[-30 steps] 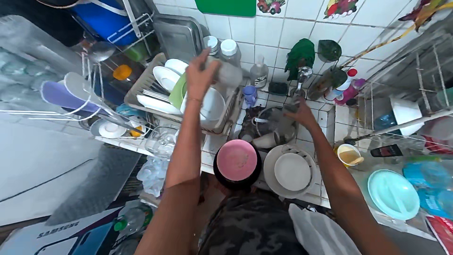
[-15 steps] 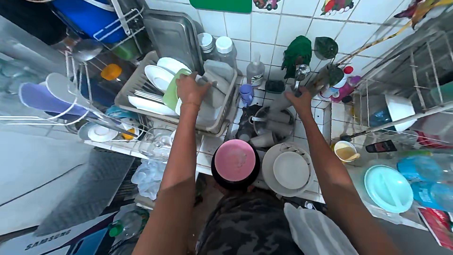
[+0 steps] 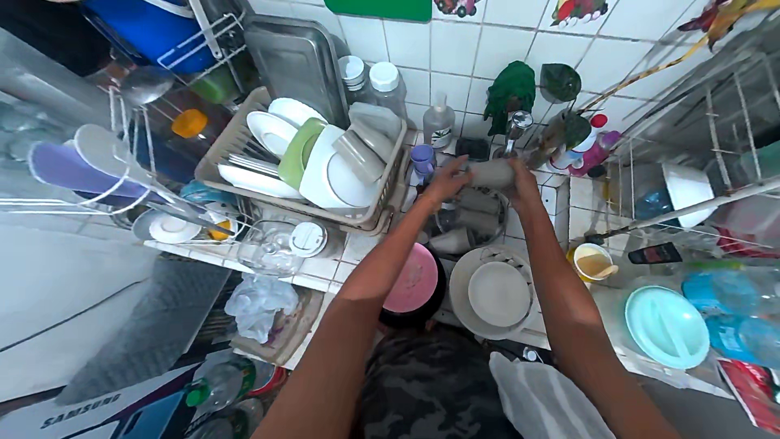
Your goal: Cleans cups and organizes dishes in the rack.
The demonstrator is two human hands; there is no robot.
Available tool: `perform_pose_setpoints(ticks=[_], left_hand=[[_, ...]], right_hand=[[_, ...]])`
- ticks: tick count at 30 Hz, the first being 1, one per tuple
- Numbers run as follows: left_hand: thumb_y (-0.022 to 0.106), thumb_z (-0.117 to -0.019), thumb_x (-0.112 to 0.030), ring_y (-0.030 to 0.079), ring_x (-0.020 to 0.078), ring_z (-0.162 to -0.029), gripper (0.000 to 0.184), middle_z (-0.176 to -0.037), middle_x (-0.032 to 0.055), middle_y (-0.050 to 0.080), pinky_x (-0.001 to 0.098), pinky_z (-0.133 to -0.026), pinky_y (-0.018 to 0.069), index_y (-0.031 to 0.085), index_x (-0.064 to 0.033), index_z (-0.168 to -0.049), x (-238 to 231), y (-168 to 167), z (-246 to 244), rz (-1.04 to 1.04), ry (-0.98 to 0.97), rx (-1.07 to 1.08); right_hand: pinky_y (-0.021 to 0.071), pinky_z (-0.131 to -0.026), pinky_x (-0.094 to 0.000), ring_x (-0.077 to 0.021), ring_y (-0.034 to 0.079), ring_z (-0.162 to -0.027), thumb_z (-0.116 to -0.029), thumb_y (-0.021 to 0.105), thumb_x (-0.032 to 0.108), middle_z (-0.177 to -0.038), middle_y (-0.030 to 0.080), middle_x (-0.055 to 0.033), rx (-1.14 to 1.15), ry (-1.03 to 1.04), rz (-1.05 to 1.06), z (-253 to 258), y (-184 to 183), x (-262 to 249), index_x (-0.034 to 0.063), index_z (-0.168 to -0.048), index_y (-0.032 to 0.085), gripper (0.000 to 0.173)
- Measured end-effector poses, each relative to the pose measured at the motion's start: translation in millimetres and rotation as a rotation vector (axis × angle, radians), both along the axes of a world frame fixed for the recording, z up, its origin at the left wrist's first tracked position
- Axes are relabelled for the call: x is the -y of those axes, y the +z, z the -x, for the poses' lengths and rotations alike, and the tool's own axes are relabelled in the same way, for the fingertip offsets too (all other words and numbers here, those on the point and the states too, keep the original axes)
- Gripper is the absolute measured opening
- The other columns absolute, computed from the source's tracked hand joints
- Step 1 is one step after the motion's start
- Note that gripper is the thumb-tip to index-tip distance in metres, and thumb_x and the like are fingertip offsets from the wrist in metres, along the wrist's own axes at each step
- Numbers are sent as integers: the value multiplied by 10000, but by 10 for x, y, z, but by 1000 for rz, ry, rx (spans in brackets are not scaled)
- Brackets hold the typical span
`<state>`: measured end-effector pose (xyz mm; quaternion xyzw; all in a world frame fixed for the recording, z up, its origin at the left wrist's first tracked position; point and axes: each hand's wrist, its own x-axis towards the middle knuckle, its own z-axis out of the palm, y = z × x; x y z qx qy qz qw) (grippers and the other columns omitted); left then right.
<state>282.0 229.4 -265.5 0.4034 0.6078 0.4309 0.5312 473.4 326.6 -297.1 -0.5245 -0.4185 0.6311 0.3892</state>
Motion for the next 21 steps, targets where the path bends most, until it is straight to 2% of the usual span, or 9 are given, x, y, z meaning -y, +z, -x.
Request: perform_pose_setpoints(ticks=[4, 7, 10, 12, 13, 14, 16, 18, 21], left_hand=[[622, -1036, -189, 622, 373, -1209, 520, -1447, 235, 531, 549, -944, 573, 463, -94, -1522, -271, -27, -393, -97, -44, 246], [748, -939, -115, 656, 330, -1169, 531, -1386, 229, 590, 501, -941, 587, 559, -20, -1425, -448, -34, -515, -138, -83, 60], [776, -909, -135, 644, 332, -1189, 461, -1299, 234, 646, 517, -1030, 521, 636, 8, -1324, -456, 78, -439, -218, -107, -237], [772, -906, -154, 627, 375, -1216, 484, -1291, 256, 649, 544, -1066, 478, 625, 24, -1331, -362, 264, -293, -260, -116, -460], [778, -904, -175, 628, 399, -1202, 509, -1272, 272, 646, 560, -1053, 482, 601, 35, -1333, -310, 386, -214, -250, -137, -567], [783, -899, -202, 633, 407, -1185, 535, -1256, 274, 644, 570, -1037, 492, 584, 36, -1334, -259, 495, -134, -226, -156, -649], [796, -880, -242, 644, 403, -1169, 538, -1233, 258, 663, 582, -1023, 498, 611, 14, -1316, -141, 691, 48, -221, -128, -742], [809, -868, -273, 639, 373, -1193, 526, -1252, 231, 669, 565, -1050, 493, 657, -33, -1310, 25, 907, 305, -261, -27, -770], [775, -898, -327, 632, 329, -1199, 543, -1292, 213, 647, 524, -1044, 504, 644, -82, -1364, 489, 1315, 796, -311, 139, -797]], right_hand=[[575, -909, -462, -292, 630, -1154, -991, 551, 497, -1361, 579, -151, -225, -117, 212, -147, -55, 65, 121, -1447, 470, 597], [587, -895, -452, -287, 653, -1126, -1021, 504, 526, -1349, 598, -145, -240, -90, 195, -246, -81, 136, 137, -1463, 457, 590], [574, -917, -449, -282, 660, -1122, -1004, 367, 723, -1377, 591, -166, 34, 123, 161, -337, 0, 293, 111, -1536, 390, 811], [530, -935, -483, -298, 647, -1118, -1044, 275, 680, -1301, 629, -208, 355, 352, 58, -319, -20, 439, -8, -1437, 492, 822], [506, -944, -500, -304, 637, -1105, -1077, 324, 593, -1244, 649, -215, 497, 494, -3, -294, -43, 508, -40, -1341, 569, 728], [496, -978, -536, -331, 638, -1112, -1077, 460, 486, -1213, 666, -228, 613, 657, -60, -268, -82, 568, -47, -1267, 627, 590], [491, -982, -618, -394, 657, -1071, -953, 723, 433, -1123, 692, -253, 791, 952, -179, -157, -198, 695, -32, -1131, 713, 498], [480, -951, -641, -409, 652, -1028, -906, 770, 463, -1062, 689, -258, 887, 1135, -217, 21, -227, 805, -33, -1066, 723, 524], [500, -867, -572, -355, 626, -914, -934, 767, 316, -971, 654, -247, 785, 1149, -286, 122, -166, 817, -84, -999, 677, 414]])
